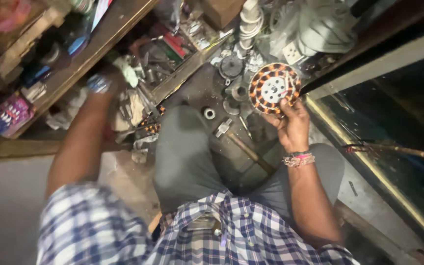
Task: The person sits on the floor and assembles small mechanical components, including cylindrical metal parts and a stator with copper windings. They use a hammer to tap parts together and handle the components by hand, occasionally picking up and inspecting them.
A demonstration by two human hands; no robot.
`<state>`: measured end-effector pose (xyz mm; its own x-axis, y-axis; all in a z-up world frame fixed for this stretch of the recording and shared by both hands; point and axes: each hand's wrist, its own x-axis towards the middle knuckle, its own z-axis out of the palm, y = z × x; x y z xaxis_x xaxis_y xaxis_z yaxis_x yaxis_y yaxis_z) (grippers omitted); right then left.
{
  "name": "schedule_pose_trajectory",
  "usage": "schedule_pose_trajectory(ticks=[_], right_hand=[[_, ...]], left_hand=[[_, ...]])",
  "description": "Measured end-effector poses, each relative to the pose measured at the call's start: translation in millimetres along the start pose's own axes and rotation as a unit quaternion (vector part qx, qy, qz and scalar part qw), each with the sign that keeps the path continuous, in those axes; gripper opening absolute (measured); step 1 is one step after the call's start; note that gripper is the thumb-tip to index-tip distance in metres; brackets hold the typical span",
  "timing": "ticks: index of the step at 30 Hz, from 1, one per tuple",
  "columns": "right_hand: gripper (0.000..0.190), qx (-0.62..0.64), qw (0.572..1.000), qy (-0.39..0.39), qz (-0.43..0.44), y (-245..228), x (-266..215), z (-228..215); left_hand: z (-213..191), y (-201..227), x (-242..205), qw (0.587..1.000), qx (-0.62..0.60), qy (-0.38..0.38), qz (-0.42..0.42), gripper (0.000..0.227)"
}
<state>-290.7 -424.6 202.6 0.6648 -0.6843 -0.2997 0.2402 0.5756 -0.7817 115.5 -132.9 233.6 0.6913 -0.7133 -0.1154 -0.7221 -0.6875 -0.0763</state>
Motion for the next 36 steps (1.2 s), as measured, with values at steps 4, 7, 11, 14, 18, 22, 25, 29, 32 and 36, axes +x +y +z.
schedule_pose_trajectory(ticks=[4,7,11,14,18,22,25,29,32,36], right_hand=[[0.035,-0.019,1.000,-0.001,-0.019,0,-1,-4],[0.034,-0.018,1.000,0.013,-0.001,1,3,4],[0.038,-0.011,1.000,0.000,0.004,-1,-2,10],[0.037,-0.019,1.000,-0.011,0.008,-1,4,20],[0.037,-0.026,0.999,-0.042,0.006,10,-6,13],[0.039,-0.046,0.996,-0.057,0.045,7,-2,10],[0.041,-0.059,0.991,-0.067,0.100,8,-1,3],[0.039,-0.075,0.991,-0.078,0.082,14,3,-10],[0.038,-0.109,0.991,-0.072,0.042,19,7,-12],[0.037,-0.100,0.991,-0.080,0.041,23,4,-14]], left_hand=[[-25,-12,-45,0.998,-0.028,-0.038,0.046,0.023],[-38,18,-70,0.988,-0.097,0.049,0.112,0.021],[-17,137,-77,0.918,-0.358,0.050,0.165,0.035],[5,224,-61,0.698,-0.702,-0.045,0.133,0.064],[39,274,-47,0.457,-0.883,-0.106,0.016,0.059],[55,272,-36,0.412,-0.903,-0.112,0.041,0.053],[67,263,-40,0.386,-0.911,-0.141,0.031,0.051],[76,263,-44,0.377,-0.911,-0.165,0.037,0.048],[72,262,-38,0.391,-0.903,-0.172,0.042,0.048],[74,261,-42,0.404,-0.899,-0.158,0.058,0.048]])
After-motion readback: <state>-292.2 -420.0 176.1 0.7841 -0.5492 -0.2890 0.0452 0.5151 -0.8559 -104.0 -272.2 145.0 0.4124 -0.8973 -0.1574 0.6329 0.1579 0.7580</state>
